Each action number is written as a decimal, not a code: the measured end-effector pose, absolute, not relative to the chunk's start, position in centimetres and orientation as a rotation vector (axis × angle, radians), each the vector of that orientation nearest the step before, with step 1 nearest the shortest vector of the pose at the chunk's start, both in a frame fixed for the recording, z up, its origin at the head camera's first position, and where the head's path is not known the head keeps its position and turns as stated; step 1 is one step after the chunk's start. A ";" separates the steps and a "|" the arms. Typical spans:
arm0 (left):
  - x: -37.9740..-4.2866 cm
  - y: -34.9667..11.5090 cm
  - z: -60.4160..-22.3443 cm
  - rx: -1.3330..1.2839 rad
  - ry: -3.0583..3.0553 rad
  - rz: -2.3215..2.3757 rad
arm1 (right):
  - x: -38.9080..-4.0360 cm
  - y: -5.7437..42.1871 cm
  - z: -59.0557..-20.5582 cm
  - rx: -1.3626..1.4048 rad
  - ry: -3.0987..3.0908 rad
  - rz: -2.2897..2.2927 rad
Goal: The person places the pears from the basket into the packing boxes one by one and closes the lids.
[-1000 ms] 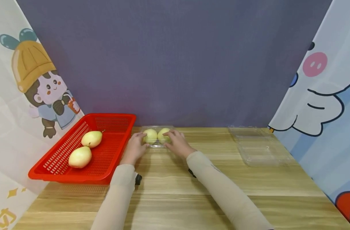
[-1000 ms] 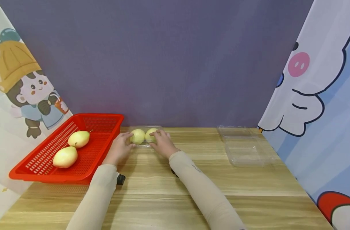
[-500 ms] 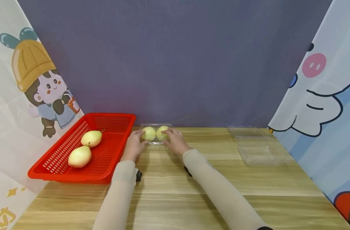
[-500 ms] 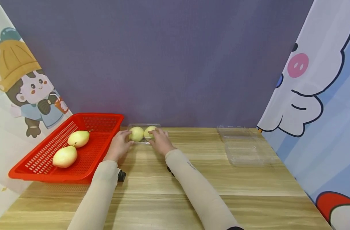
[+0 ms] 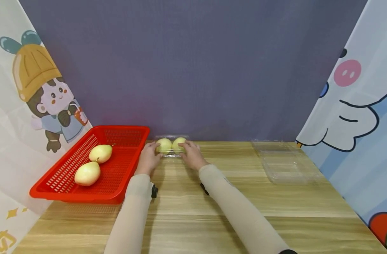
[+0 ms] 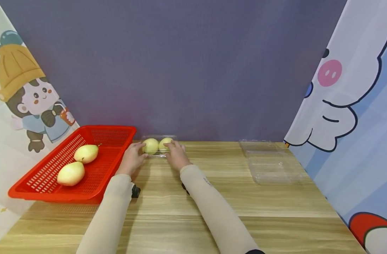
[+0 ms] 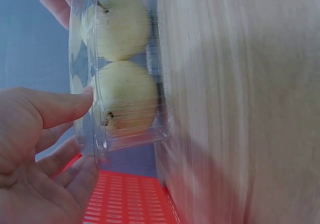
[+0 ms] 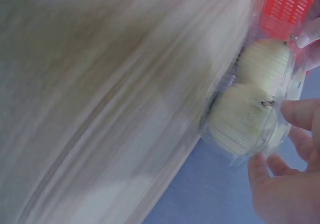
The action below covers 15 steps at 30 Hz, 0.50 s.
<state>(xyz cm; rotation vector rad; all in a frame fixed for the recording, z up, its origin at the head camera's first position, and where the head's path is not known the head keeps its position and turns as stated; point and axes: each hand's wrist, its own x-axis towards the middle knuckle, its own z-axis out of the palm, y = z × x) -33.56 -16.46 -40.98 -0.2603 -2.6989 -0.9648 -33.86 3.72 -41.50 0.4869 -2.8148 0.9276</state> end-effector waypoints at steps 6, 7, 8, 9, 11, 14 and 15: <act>-33.8 -16.5 -40.8 -0.269 -2.701 -0.955 | -34.0 3.6 -41.4 0.466 -2.820 0.906; -33.9 -16.6 -40.9 -0.266 -2.704 -0.954 | -34.1 3.6 -41.4 0.464 -2.821 0.906; -33.9 -16.6 -40.9 -0.264 -2.709 -0.953 | -34.1 3.6 -41.4 0.463 -2.823 0.907; -33.9 -16.6 -40.8 -0.263 -2.711 -0.950 | -34.1 3.5 -41.4 0.462 -2.823 0.907; -33.9 -16.5 -40.8 -0.263 -2.719 -0.945 | -34.1 3.5 -41.5 0.458 -2.813 0.912; -33.8 -16.4 -40.6 -0.264 -2.730 -0.930 | -34.1 3.5 -41.7 0.458 -2.801 0.898; -33.8 -16.4 -40.5 -0.264 -2.733 -0.927 | -34.2 3.5 -41.8 0.461 -2.794 0.895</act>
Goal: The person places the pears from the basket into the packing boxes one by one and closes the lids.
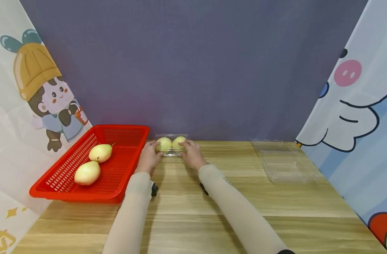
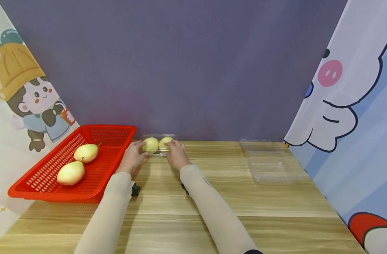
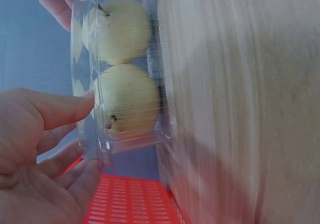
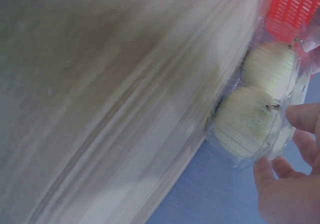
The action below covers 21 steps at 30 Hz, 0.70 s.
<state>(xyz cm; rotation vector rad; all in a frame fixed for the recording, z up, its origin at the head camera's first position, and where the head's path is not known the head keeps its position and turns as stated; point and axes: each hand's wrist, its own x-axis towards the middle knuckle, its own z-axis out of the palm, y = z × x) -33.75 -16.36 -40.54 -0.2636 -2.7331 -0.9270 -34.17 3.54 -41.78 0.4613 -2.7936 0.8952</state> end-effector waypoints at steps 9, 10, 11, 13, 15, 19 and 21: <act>-33.6 -15.9 -40.5 -0.238 -2.732 -0.868 | -34.1 3.6 -42.2 0.506 -2.702 0.899; -33.6 -15.8 -40.6 -0.229 -2.733 -0.865 | -34.0 3.6 -42.2 0.510 -2.687 0.898; -33.5 -15.7 -40.6 -0.221 -2.734 -0.867 | -34.0 3.7 -42.2 0.513 -2.674 0.892; -33.5 -15.6 -40.7 -0.209 -2.731 -0.862 | -33.8 3.8 -42.3 0.515 -2.655 0.895; -33.4 -15.5 -40.8 -0.196 -2.722 -0.863 | -33.7 3.9 -42.3 0.508 -2.638 0.925; -33.0 -15.2 -40.9 -0.197 -2.698 -0.829 | -33.3 4.1 -42.2 0.487 -2.603 0.995; -32.7 -15.1 -40.8 -0.202 -2.687 -0.815 | -33.1 4.3 -42.1 0.489 -2.583 1.008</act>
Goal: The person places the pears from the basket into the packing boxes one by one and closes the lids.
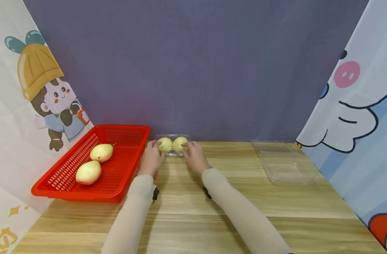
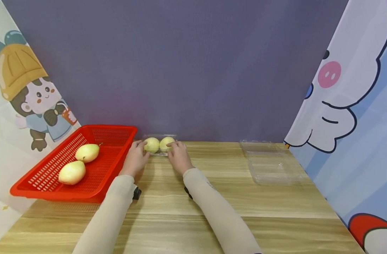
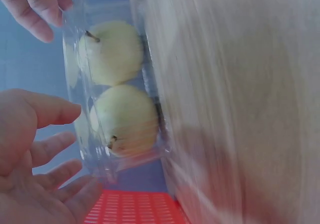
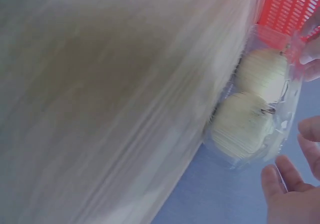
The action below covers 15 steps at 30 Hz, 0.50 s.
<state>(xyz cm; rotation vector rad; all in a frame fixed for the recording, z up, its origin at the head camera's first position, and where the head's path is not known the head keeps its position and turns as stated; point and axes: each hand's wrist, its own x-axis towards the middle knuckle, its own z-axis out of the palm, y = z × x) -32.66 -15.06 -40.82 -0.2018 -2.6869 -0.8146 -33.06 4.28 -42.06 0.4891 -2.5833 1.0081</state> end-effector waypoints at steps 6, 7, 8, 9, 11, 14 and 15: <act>-31.6 -14.6 -40.2 -0.238 -2.654 -0.775 | -32.4 4.6 -41.6 0.530 -2.550 0.990; -31.4 -14.6 -40.1 -0.252 -2.648 -0.768 | -32.3 4.6 -41.5 0.537 -2.547 0.979; -31.3 -14.5 -39.9 -0.268 -2.639 -0.766 | -32.2 4.7 -41.4 0.546 -2.543 0.965; -31.1 -14.5 -39.7 -0.283 -2.631 -0.760 | -32.2 4.8 -41.3 0.556 -2.539 0.941; -30.9 -14.4 -39.4 -0.312 -2.621 -0.760 | -31.9 4.9 -41.0 0.571 -2.540 0.889; -30.4 -14.4 -39.0 -0.345 -2.612 -0.745 | -31.5 5.2 -40.5 0.590 -2.551 0.810; -30.2 -14.3 -38.8 -0.355 -2.613 -0.737 | -31.3 5.3 -40.3 0.594 -2.559 0.783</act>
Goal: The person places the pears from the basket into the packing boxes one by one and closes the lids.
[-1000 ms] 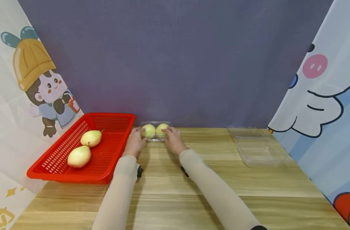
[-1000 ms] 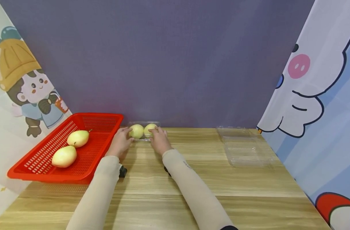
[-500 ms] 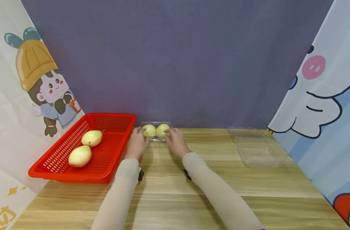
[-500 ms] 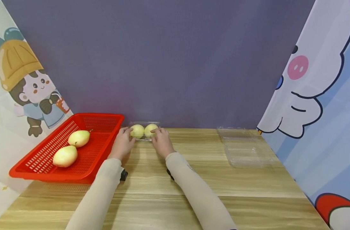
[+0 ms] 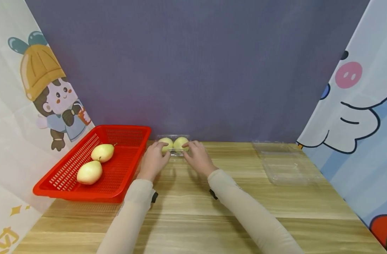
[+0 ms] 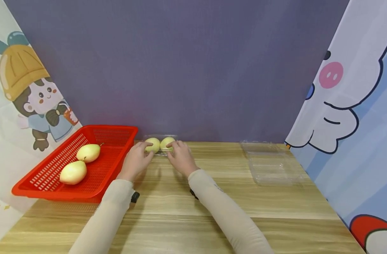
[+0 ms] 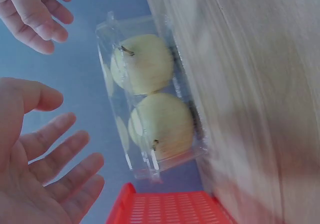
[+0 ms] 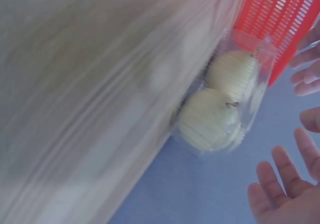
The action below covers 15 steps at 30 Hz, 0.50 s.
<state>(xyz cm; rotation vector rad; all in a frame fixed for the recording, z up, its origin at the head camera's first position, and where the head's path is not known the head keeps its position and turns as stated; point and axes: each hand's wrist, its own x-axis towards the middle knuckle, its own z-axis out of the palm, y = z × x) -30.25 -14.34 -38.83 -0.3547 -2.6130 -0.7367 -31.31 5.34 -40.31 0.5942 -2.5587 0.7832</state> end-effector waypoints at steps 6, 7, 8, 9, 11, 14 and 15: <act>-29.4 -14.3 -38.4 -0.414 -2.594 -0.700 | -30.1 6.5 -39.4 0.660 -2.578 0.702; -29.2 -14.3 -38.4 -0.420 -2.594 -0.690 | -29.9 6.7 -39.3 0.673 -2.577 0.702; -29.1 -14.3 -38.3 -0.428 -2.594 -0.678 | -29.7 6.9 -39.3 0.682 -2.584 0.699; -28.9 -14.3 -38.3 -0.436 -2.593 -0.666 | -29.6 7.2 -39.2 0.691 -2.591 0.698; -28.7 -14.3 -38.2 -0.456 -2.590 -0.642 | -29.3 7.7 -39.2 0.701 -2.600 0.686; -28.3 -14.3 -38.1 -0.484 -2.578 -0.610 | -28.9 8.3 -39.1 0.704 -2.610 0.670; -28.3 -14.3 -38.1 -0.490 -2.576 -0.602 | -28.8 8.4 -39.1 0.706 -2.613 0.671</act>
